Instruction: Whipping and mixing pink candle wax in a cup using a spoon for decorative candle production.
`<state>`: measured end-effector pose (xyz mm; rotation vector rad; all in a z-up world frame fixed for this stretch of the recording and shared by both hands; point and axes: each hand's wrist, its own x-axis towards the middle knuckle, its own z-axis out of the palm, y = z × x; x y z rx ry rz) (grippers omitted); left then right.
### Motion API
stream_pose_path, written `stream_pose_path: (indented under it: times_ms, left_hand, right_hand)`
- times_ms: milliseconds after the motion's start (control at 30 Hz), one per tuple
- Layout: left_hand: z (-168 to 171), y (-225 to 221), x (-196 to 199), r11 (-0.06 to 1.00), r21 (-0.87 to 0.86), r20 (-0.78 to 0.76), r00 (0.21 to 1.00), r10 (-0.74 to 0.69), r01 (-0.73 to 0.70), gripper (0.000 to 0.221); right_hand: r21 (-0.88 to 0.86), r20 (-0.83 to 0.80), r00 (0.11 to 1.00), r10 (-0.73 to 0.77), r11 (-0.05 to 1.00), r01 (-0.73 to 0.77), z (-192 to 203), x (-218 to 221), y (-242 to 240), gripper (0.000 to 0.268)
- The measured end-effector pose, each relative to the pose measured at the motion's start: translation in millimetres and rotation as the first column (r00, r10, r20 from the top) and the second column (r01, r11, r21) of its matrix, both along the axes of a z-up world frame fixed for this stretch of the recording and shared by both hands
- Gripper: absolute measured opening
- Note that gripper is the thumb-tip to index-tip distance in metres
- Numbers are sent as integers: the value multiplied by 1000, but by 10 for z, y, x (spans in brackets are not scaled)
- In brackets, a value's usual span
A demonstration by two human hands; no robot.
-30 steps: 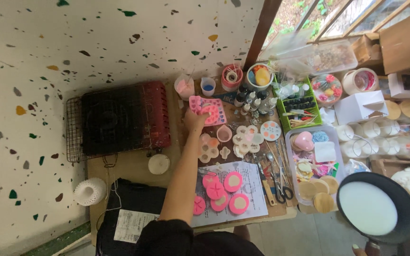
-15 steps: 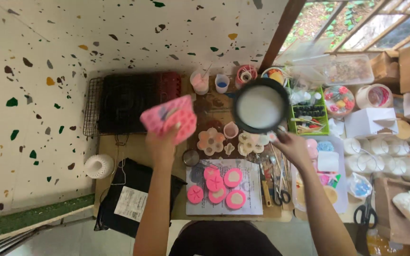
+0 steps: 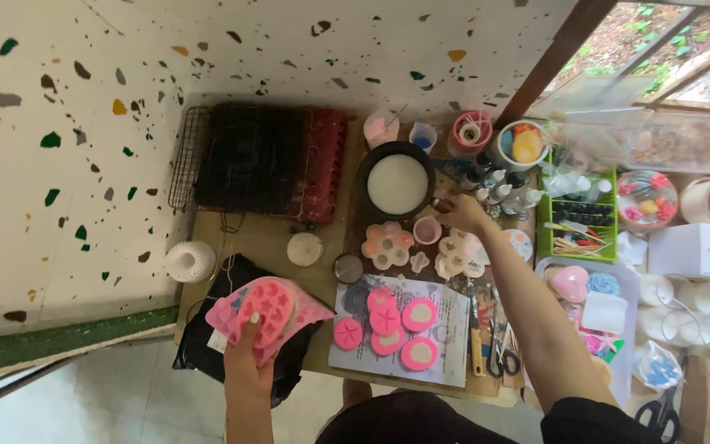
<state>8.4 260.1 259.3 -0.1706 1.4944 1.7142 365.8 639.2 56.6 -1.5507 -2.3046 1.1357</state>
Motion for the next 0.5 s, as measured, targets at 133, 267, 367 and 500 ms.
stream_pose_path:
  times_ms: [133, 267, 367, 500]
  left_hand:
    - [-102, -64, -6, 999, 45, 108, 994, 24, -29, 50]
    - [-310, -90, 59, 988, 144, 238, 971, 25, -61, 49]
    - [-453, -139, 154, 981, 162, 390, 920, 35, -106, 47]
    - [-294, -129, 347, 973, 221, 473, 879, -54, -59, 47]
  right_hand:
    - [-201, -65, 997, -35, 979, 21, 153, 32, -19, 48]
    - [-422, -30, 990, -139, 899, 114, -162, 177, 20, 53]
    - [-181, -167, 985, -52, 983, 21, -896, 318, 136, 60]
    - [8, 160, 982, -98, 995, 98, -176, 197, -98, 51]
